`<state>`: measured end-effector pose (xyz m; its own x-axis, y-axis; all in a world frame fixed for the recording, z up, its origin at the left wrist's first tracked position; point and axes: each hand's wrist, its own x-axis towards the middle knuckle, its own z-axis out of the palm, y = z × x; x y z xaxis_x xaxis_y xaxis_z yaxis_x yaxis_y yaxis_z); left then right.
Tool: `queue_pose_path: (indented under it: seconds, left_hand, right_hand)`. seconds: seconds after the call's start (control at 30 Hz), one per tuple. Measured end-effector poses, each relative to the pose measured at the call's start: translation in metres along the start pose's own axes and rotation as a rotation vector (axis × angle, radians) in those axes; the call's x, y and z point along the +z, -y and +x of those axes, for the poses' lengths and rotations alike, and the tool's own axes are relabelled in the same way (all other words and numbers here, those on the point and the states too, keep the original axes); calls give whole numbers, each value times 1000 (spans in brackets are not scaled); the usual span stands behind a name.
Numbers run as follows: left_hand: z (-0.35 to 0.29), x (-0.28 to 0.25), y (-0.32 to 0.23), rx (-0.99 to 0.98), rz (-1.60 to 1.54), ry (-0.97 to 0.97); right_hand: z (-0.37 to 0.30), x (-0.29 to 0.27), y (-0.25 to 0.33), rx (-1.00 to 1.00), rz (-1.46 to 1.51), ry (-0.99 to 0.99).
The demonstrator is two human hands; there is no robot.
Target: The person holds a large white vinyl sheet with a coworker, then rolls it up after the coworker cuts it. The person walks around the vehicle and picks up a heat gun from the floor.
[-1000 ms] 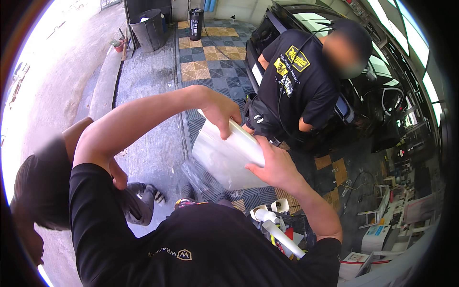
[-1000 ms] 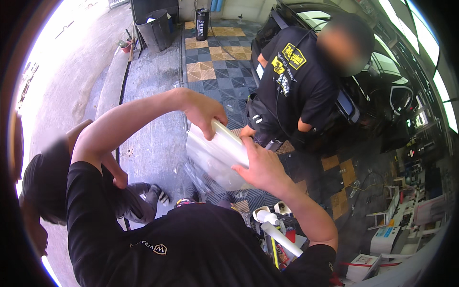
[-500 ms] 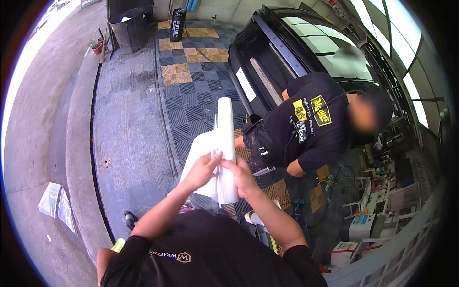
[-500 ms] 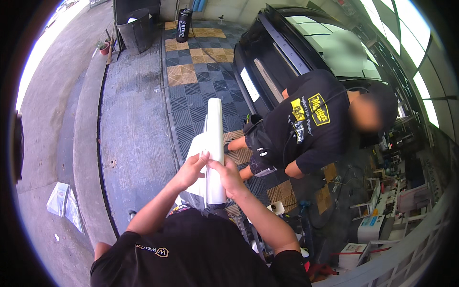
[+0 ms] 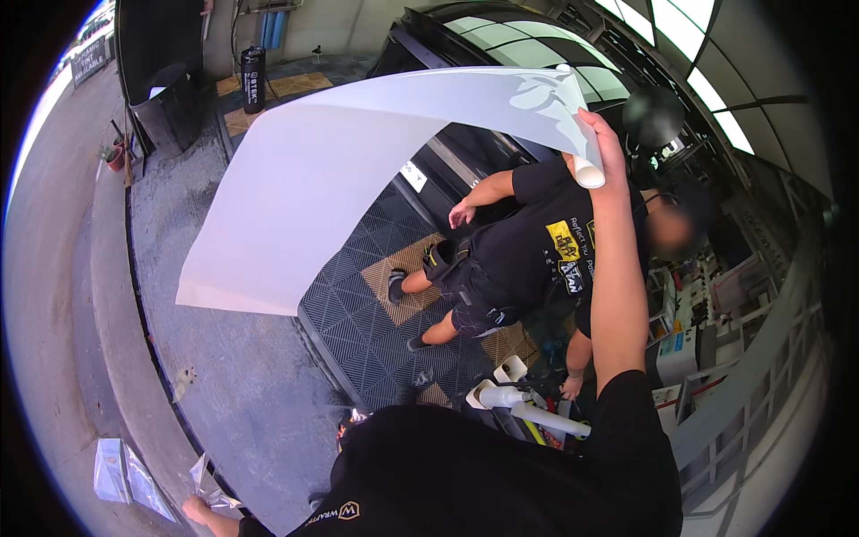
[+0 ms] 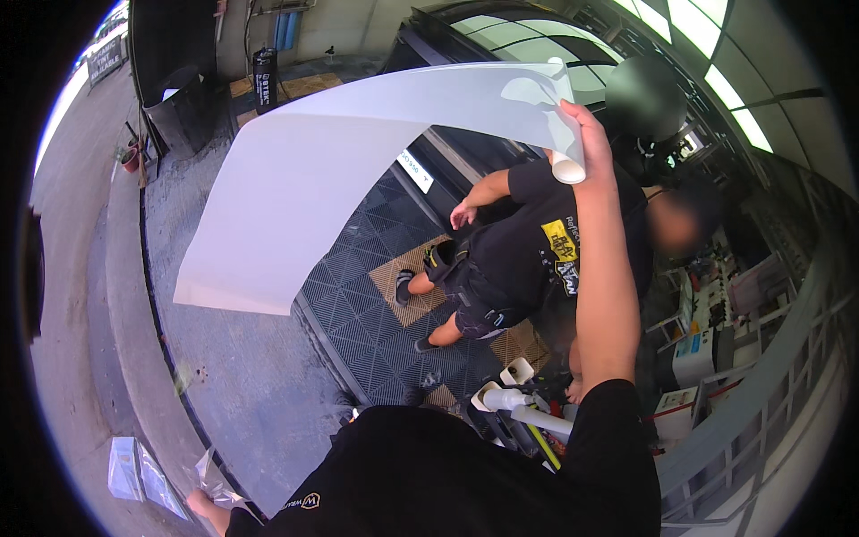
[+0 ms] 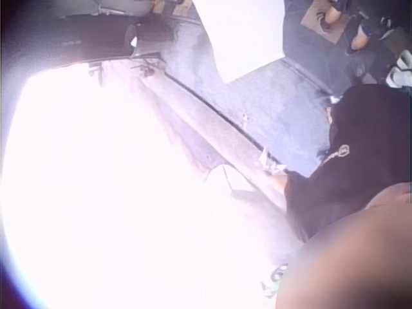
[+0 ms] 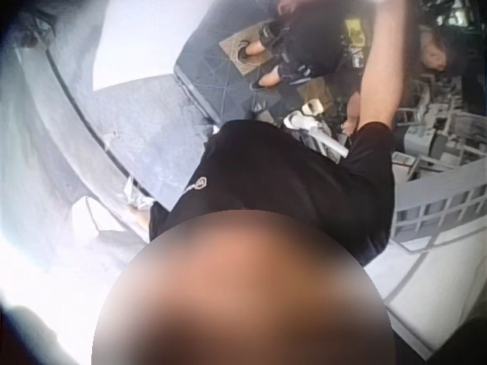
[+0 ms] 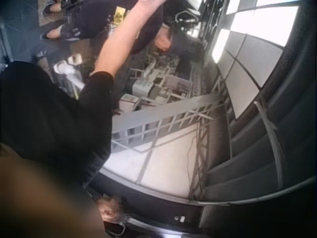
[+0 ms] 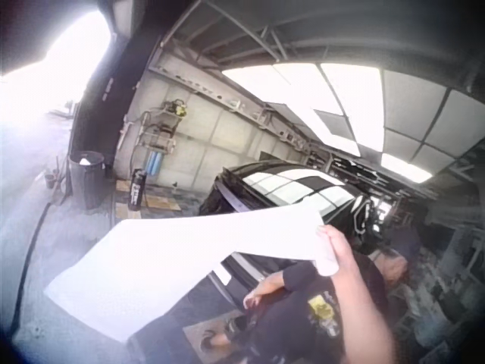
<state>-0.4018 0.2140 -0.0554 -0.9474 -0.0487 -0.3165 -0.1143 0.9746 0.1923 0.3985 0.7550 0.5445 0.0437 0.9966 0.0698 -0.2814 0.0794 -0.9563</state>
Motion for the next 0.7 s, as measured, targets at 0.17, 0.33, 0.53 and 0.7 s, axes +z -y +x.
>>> queue_pose_path:
  seconds: [0.17,0.33,0.53,0.7]
  left_hand:
    - [-3,14,-69,16,-503,241]
    - [-111,-58,-206,578,-178,-139]
    - [-380,-205,-337,1731,-511,-204]
    - [-505,-247,-374,2239,-183,-180]
  right_hand:
    - [-6,70,-60,169,-61,245]
    - [-48,127,-112,262,-218,560]
    - [-100,159,-152,398,-461,906]
    - [-129,140,-173,413,-706,1178]
